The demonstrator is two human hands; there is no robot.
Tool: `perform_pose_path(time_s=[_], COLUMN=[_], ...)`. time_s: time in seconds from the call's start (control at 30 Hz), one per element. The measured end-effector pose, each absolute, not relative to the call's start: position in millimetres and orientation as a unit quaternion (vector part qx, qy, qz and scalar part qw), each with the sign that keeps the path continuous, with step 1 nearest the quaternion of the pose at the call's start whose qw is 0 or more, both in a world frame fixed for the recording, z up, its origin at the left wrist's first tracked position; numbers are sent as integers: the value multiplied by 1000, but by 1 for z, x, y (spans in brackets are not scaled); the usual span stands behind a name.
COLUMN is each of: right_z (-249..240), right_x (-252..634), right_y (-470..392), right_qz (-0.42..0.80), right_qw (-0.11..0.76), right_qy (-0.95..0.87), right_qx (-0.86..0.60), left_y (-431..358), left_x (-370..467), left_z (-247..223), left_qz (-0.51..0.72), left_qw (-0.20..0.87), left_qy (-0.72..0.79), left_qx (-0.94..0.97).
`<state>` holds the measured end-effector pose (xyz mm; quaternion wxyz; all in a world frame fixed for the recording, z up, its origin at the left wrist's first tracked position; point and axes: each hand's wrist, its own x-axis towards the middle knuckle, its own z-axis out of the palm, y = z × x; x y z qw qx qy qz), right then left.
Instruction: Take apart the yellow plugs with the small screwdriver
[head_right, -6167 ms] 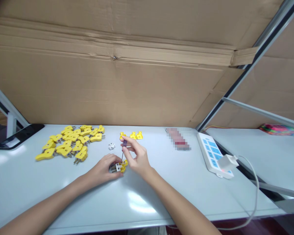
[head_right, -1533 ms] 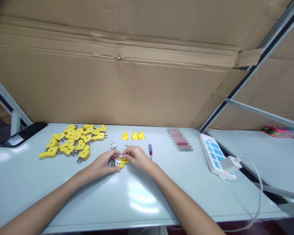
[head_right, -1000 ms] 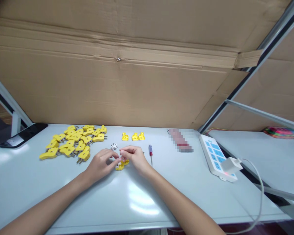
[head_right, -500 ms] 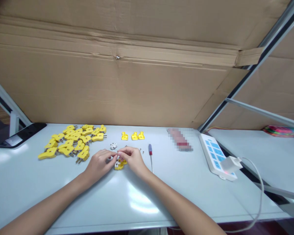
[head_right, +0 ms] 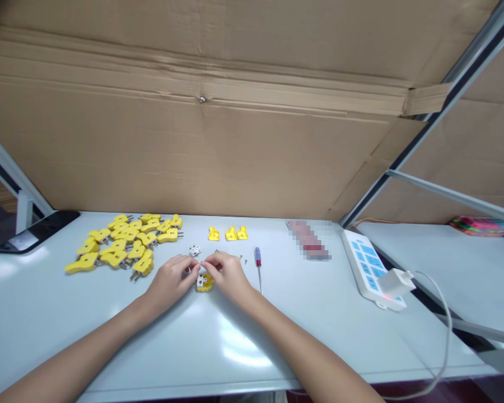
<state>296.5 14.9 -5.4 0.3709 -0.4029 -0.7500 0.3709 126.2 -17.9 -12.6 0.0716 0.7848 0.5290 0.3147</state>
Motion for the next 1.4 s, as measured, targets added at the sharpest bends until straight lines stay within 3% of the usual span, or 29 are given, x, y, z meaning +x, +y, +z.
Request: perform_pose_path(time_s=[0.13,0.33,0.53,1.03,1.4], right_z=[-11,-18,-24,-2,-22], right_x=[299,313,324,330,323], right_y=[16,37,62,51,64], right_qz=[253,202,96,171,140], right_qw=[373,381,272,184,240], right_qy=[-817,-837,-865,-860,-864], right_qx=[-360,-337,-411,-444,-421], left_y=[-17,-12,-10,-9,-9], left_x=[127,123,123,122,121], left_z=[-9,-10,-14,-20,-20], left_qz=[324,324,298,299,297], left_qw=[129,181,180,178,181], left_qy=[542,562,566,549,551], left_qx=[764,739,748,760,758])
